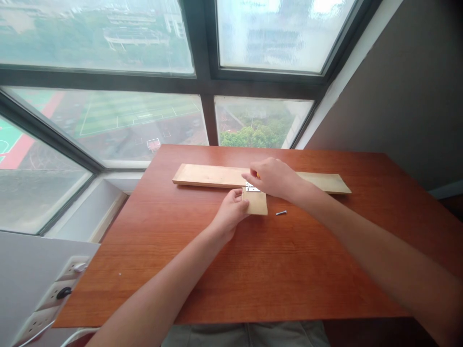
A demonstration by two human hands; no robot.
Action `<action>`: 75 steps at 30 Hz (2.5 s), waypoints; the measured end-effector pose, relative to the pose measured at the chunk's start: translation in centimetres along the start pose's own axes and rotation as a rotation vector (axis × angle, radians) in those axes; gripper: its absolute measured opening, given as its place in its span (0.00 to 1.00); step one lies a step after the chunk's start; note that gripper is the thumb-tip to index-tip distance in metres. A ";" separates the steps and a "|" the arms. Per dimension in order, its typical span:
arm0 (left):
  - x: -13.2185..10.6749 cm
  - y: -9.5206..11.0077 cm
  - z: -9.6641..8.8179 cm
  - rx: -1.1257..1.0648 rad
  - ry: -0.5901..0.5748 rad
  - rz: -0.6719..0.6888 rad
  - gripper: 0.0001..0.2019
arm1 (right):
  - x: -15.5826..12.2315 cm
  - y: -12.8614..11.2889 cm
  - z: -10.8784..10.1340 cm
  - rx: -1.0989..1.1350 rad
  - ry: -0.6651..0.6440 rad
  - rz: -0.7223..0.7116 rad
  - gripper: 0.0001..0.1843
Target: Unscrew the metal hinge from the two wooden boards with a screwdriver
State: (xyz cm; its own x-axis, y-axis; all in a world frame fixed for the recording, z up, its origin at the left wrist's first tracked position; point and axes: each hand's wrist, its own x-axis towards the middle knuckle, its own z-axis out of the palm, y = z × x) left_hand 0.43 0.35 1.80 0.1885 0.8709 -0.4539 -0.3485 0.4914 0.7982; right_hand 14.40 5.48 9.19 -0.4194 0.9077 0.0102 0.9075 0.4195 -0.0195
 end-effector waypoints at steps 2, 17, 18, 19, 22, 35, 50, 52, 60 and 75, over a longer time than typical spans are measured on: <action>0.1 0.0 0.0 0.000 -0.002 0.002 0.15 | 0.2 -0.2 1.0 -0.041 -0.059 -0.006 0.26; 0.2 -0.2 -0.2 0.011 0.010 -0.006 0.15 | 0.3 -1.3 1.0 -0.118 -0.156 -0.122 0.13; 0.2 -0.1 -0.1 0.015 0.012 -0.006 0.15 | 0.3 -1.4 0.9 -0.118 -0.151 -0.130 0.12; 0.2 -0.1 -0.1 0.017 0.015 -0.007 0.15 | 0.2 -1.4 0.8 -0.117 -0.146 -0.135 0.12; 0.2 -0.1 -0.1 0.012 0.015 -0.008 0.15 | 0.0 -1.4 0.5 -0.111 -0.129 -0.146 0.12; 0.0 0.1 0.0 0.011 0.014 -0.005 0.16 | 0.8 0.0 1.4 0.007 -0.091 -0.177 0.11; 0.2 -0.1 -0.1 0.010 -0.005 -0.006 0.16 | 1.5 -0.1 1.9 0.047 -0.133 -0.158 0.11; 0.2 -0.1 -0.1 0.008 -0.016 -0.008 0.16 | 1.5 0.0 2.1 0.051 -0.130 -0.177 0.10; 0.3 -0.2 -0.3 -0.007 -0.029 -0.003 0.16 | 1.4 0.3 2.2 0.059 -0.114 -0.220 0.10; 0.0 0.1 -0.1 0.041 -0.031 -0.005 0.18 | -0.3 0.5 0.7 0.061 -0.046 -0.115 0.11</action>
State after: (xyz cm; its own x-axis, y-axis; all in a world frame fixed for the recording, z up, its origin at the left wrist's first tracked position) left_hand 0.33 0.38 1.81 0.2182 0.8681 -0.4459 -0.3094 0.4949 0.8120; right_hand 14.94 5.38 8.46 -0.5225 0.8521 -0.0297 0.8509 0.5189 -0.0819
